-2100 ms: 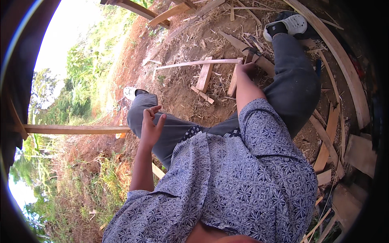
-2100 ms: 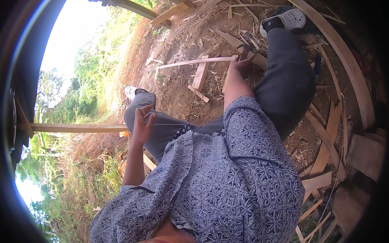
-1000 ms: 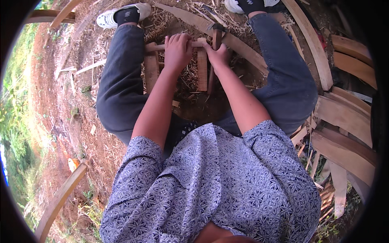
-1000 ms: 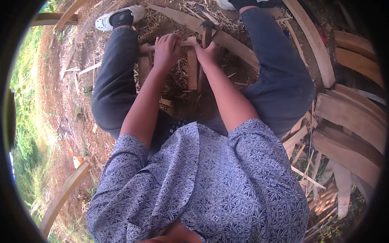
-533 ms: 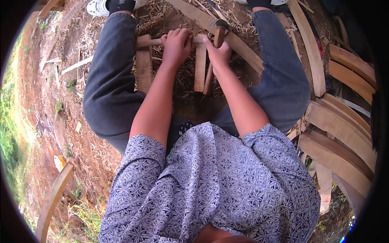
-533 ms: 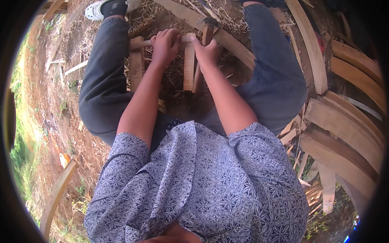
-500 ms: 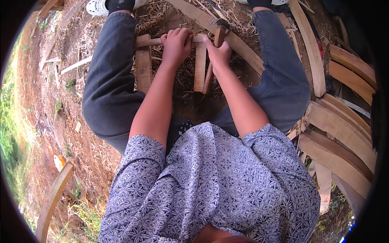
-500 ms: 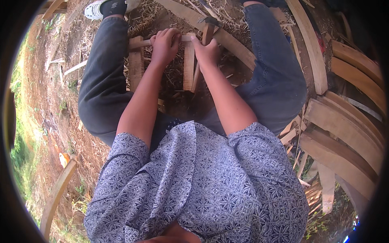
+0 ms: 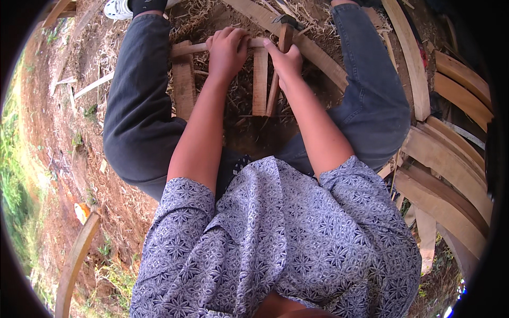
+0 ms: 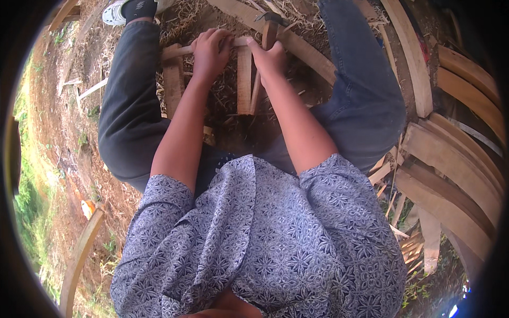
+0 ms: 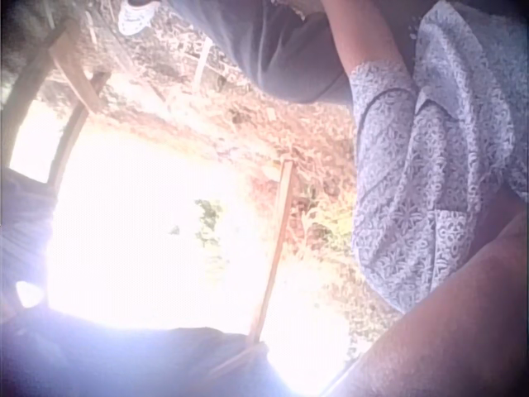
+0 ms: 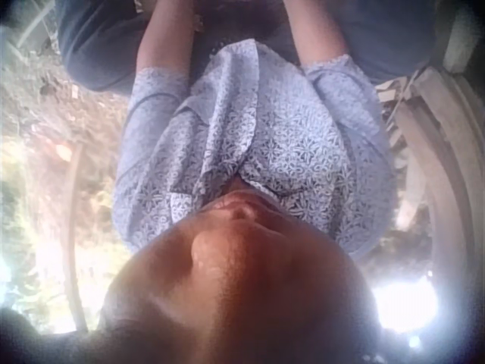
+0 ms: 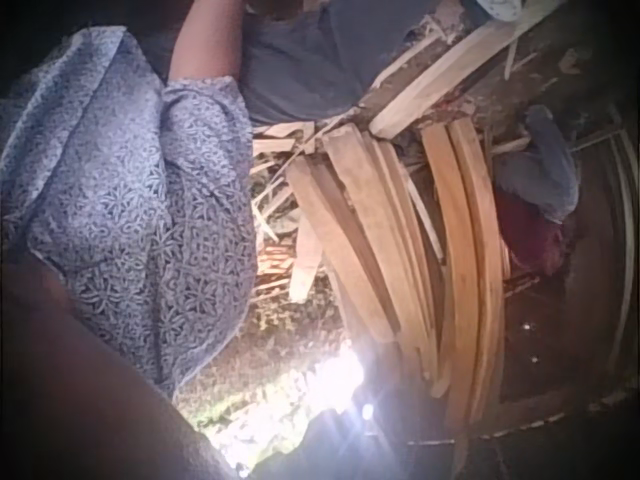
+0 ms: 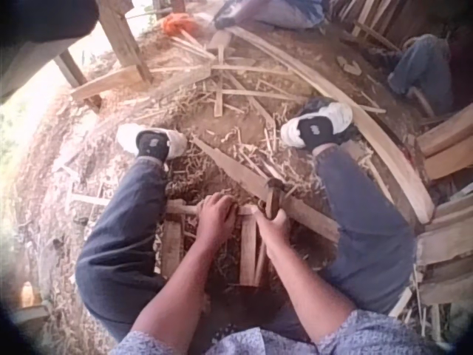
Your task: The person sits on the ground and assembles small wooden pieces into a frame-like structure. They use a hammer to drive nails and a hand saw to cut a thin wooden strip, then fit the pieces together.
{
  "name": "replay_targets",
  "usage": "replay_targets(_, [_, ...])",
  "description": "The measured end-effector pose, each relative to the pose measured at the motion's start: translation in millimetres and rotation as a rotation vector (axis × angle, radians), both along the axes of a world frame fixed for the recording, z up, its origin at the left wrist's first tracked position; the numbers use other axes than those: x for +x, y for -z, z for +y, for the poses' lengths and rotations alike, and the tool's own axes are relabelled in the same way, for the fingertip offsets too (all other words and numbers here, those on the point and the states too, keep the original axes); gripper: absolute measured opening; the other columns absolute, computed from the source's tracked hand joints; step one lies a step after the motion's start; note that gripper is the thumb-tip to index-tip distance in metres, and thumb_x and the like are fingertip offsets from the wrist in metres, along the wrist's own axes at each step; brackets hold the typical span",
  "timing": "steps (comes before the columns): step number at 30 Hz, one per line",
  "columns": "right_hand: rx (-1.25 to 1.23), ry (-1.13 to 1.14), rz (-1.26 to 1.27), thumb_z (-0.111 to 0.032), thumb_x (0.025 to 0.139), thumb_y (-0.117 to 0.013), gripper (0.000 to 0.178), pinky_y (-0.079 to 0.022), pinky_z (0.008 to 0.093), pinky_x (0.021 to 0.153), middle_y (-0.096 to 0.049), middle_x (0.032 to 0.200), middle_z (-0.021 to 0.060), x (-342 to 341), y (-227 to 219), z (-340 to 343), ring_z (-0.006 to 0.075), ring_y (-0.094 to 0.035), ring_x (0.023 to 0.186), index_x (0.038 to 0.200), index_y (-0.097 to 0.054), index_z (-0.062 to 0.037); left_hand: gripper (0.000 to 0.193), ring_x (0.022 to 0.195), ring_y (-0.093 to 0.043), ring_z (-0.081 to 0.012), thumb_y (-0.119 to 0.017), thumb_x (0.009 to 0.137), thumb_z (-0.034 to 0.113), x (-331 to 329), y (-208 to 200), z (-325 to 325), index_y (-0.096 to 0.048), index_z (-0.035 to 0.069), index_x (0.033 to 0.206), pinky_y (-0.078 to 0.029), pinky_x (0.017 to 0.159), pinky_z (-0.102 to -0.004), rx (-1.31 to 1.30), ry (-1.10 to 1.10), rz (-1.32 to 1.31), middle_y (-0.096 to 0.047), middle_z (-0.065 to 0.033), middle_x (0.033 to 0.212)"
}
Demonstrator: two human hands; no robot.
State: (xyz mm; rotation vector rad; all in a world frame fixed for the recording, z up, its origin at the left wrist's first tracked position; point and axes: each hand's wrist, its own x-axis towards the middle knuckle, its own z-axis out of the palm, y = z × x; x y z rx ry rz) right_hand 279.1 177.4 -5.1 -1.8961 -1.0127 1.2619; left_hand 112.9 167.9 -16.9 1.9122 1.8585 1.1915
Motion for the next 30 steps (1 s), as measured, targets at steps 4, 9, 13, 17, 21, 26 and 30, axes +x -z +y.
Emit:
replay_targets(4, [-0.007, 0.018, 0.075, -0.040, 0.077, -0.090, 0.060, -0.054, 0.0383, 0.087, -0.071, 0.108, 0.0172, 3.7, 4.6, 2.3, 0.0242, -0.069, 0.100, 0.109, -0.063, 0.0045, 0.013, 0.100, -0.067, -0.0315, -0.076, 0.088, 0.012, 9.9, -15.0, 5.5, -0.077, 0.009, 0.101, -0.052, 0.087, -0.0431, -0.009, 0.054, -0.090, -0.073, -0.0113, 0.096])
replay_targets(9, [-0.007, -0.021, -0.018, -0.041, 0.077, -0.090, 0.062, -0.054, 0.0393, 0.088, -0.071, 0.109, 0.0176, 4.2, 2.3, 1.3, 0.0254, -0.069, 0.100, 0.110, -0.063, 0.0043, 0.017, 0.095, -0.073, -0.0331, -0.076, 0.090, 0.015, 24.4, -27.8, 2.0, -0.079, 0.007, 0.104, -0.054, 0.091, -0.0406, -0.131, 0.036, -0.326, -0.076, -0.0136, 0.098])
replay_targets(13, [-0.014, -0.019, 0.006, -0.042, 0.078, -0.089, 0.062, -0.054, 0.0395, 0.089, -0.071, 0.112, 0.0189, 3.5, -2.1, 1.8, 0.0257, -0.069, 0.105, 0.112, -0.064, 0.0040, 0.017, 0.090, -0.074, -0.0298, -0.075, 0.090, 0.015, 24.9, -26.3, -3.2, -0.078, 0.005, 0.104, -0.055, 0.090, -0.0387, -0.254, 0.015, -0.358, -0.077, -0.0154, 0.100])
replay_targets(17, [-0.017, -0.019, -0.006, -0.042, 0.078, -0.089, 0.063, -0.054, 0.0394, 0.089, -0.071, 0.114, 0.0196, 4.4, 1.6, 2.3, 0.0260, -0.069, 0.106, 0.113, -0.064, 0.0044, 0.017, 0.091, -0.074, -0.0290, -0.075, 0.090, 0.014, 23.4, -20.8, -2.0, -0.078, 0.004, 0.104, -0.055, 0.092, -0.0380, -0.146, 0.067, -0.265, -0.077, -0.0147, 0.098])
replay_targets(21, [-0.022, -0.021, -0.004, -0.041, 0.078, -0.089, 0.064, -0.054, 0.0391, 0.089, -0.071, 0.114, 0.0194, 5.3, 2.7, 2.5, 0.0261, -0.070, 0.105, 0.114, -0.063, 0.0049, 0.016, 0.091, -0.073, -0.0305, -0.074, 0.090, 0.012, 25.4, -21.4, -4.0, -0.078, 0.005, 0.103, -0.053, 0.096, -0.0392, -0.161, 0.058, -0.308, -0.077, -0.0136, 0.096])
replay_targets(26, [-0.022, 0.001, 0.046, -0.040, 0.078, -0.089, 0.063, -0.055, 0.0379, 0.088, -0.070, 0.113, 0.0185, 3.6, -2.1, 1.4, 0.0245, -0.069, 0.104, 0.114, -0.063, 0.0046, 0.014, 0.092, -0.072, -0.0319, -0.073, 0.090, 0.011, 25.8, -14.1, -4.1, -0.077, 0.005, 0.102, -0.053, 0.096, -0.0391, -0.101, 0.062, -0.281, -0.076, -0.0140, 0.096])
replay_targets(30, [-0.033, -0.003, 0.061, -0.037, 0.079, -0.089, 0.059, -0.055, 0.0372, 0.087, -0.070, 0.112, 0.0173, 2.8, -4.3, 1.4, 0.0226, -0.069, 0.103, 0.113, -0.063, 0.0039, 0.012, 0.092, -0.071, -0.0330, -0.073, 0.089, 0.010, 25.7, -10.3, -4.0, -0.077, 0.005, 0.100, -0.054, 0.094, -0.0393, -0.066, 0.066, -0.258, -0.076, -0.0141, 0.096])
